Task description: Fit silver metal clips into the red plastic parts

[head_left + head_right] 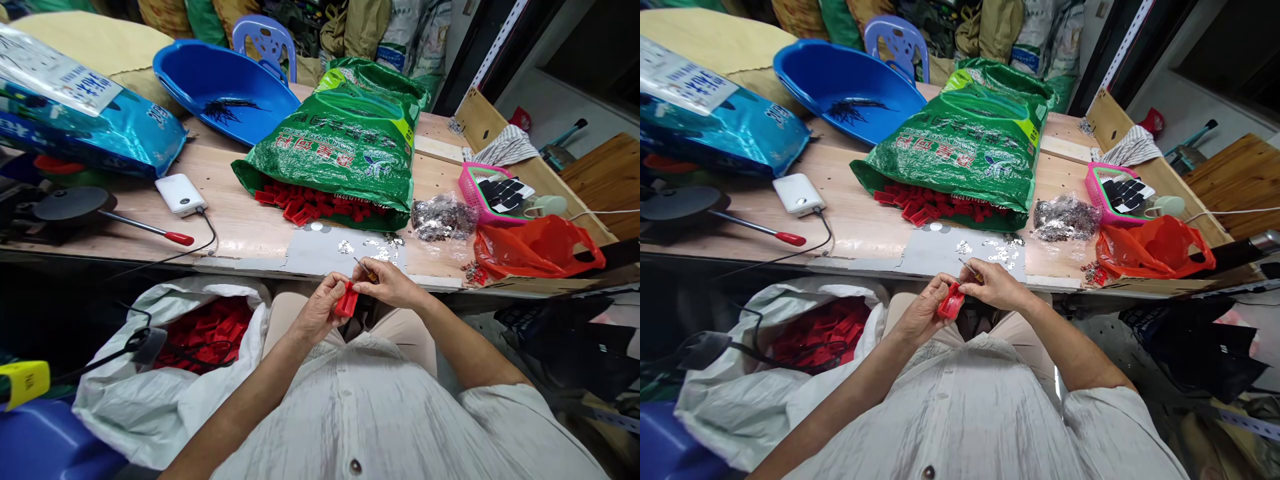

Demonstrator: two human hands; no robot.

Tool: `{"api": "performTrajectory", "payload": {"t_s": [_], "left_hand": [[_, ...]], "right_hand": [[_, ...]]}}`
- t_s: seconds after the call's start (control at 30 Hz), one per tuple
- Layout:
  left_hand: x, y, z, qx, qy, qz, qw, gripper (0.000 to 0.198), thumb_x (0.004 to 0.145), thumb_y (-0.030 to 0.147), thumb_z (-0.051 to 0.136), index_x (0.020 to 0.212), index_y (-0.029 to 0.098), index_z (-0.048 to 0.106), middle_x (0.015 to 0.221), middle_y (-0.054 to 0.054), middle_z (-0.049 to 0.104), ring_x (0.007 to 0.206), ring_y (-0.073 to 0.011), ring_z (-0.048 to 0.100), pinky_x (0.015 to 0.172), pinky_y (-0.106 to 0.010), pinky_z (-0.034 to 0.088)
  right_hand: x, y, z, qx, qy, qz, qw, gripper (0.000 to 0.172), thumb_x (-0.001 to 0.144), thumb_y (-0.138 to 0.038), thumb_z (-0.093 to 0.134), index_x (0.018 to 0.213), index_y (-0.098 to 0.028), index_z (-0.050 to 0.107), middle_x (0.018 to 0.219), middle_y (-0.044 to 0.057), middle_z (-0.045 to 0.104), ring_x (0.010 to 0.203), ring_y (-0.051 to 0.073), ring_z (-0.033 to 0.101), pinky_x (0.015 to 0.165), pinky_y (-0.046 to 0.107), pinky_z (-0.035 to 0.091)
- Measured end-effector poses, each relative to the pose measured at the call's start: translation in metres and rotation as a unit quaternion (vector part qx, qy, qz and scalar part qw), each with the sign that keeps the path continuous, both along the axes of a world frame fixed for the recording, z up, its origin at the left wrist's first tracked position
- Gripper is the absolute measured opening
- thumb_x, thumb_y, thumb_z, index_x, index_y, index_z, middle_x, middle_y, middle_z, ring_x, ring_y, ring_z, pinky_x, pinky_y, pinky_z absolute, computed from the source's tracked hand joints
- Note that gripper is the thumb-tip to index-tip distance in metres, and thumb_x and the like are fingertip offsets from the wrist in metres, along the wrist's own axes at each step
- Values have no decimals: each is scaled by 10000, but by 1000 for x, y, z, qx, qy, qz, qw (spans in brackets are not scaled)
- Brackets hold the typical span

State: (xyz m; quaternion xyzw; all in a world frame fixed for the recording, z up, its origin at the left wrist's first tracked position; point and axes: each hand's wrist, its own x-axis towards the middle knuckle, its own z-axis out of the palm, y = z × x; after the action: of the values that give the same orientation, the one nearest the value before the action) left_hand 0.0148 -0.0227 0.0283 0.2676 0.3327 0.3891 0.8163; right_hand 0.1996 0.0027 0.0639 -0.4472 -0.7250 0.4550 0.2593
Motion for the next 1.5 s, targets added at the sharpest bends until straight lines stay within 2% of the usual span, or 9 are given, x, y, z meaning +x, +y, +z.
{"api": "performTrajectory", "payload": {"t_s": [0.23, 0.5, 0.6, 0.7, 0.8, 0.93, 1.13, 1.27, 1.5], "left_hand": [[6, -2, -12, -4, -7, -18, 1000, 419, 737, 509, 742, 848, 205, 476, 642, 61, 501, 418, -41, 388, 331, -122, 286], [14, -5, -22, 4, 7, 4, 1000, 422, 753, 524, 715, 818, 193, 462, 580, 73, 476, 393, -48, 417, 325, -133, 258], [12, -2, -21, 26, 40, 31, 998, 440, 768, 563, 677, 917, 175, 531, 624, 45, 548, 423, -66, 491, 360, -157, 331], [8, 0, -20, 80, 85, 76, 990, 541, 761, 580, 673, 1109, 175, 590, 837, -27, 655, 580, -96, 608, 493, -194, 451], [5, -2, -22, 218, 168, 117, 954, 560, 670, 520, 780, 1098, 175, 678, 1127, -96, 650, 838, -160, 661, 732, -272, 534], [5, -4, -32, 422, 328, 154, 831, 546, 688, 381, 810, 1180, 194, 664, 1153, -105, 690, 1085, -235, 630, 980, -363, 488], [12, -1, -45, 505, 444, 154, 724, 409, 851, 402, 650, 1124, 98, 643, 1064, -130, 726, 1044, -218, 666, 977, -331, 501], [16, -2, -47, 517, 469, 163, 697, 350, 869, 368, 618, 1090, 97, 642, 1019, -118, 737, 988, -216, 687, 930, -320, 529], [15, -4, -47, 514, 465, 169, 701, 315, 872, 362, 616, 1073, 121, 639, 1000, -101, 740, 973, -208, 693, 910, -305, 534]], "right_hand": [[1, -1, -3, -27, -13, 22, 999, 123, 807, -242, 611, 836, -193, 502, 757, -40, 519, 680, 109, 447, 626, 233, 352], [5, -5, -23, -25, -19, 10, 999, 138, 864, -288, 566, 834, -209, 457, 763, -39, 483, 678, 117, 424, 618, 237, 339], [7, -5, -34, -2, -12, -33, 999, 181, 887, -352, 564, 840, -211, 461, 779, -26, 486, 711, 130, 447, 646, 247, 363], [10, -5, -47, -2, 13, -94, 995, 252, 899, -444, 549, 854, -211, 466, 800, -12, 502, 710, 135, 476, 647, 251, 390], [12, -4, -58, -1, 18, -142, 990, 312, 869, -504, 583, 854, -213, 471, 801, -8, 515, 720, 137, 512, 657, 243, 424], [12, -3, -71, 14, 18, -171, 985, 372, 810, -561, 622, 858, -214, 496, 776, -7, 537, 703, 143, 537, 648, 239, 457], [9, -2, -79, 13, 8, -185, 983, 434, 718, -601, 672, 858, -219, 519, 751, -5, 567, 661, 152, 558, 576, 232, 474], [9, -2, -82, 10, 14, -181, 983, 449, 687, -609, 689, 830, -218, 520, 758, -1, 576, 688, 162, 582, 595, 233, 497], [18, 2, -90, -57, 38, -145, 987, 500, 699, -579, 714, 1014, -228, 545, 876, 18, 627, 767, 187, 623, 606, 232, 533]]}}
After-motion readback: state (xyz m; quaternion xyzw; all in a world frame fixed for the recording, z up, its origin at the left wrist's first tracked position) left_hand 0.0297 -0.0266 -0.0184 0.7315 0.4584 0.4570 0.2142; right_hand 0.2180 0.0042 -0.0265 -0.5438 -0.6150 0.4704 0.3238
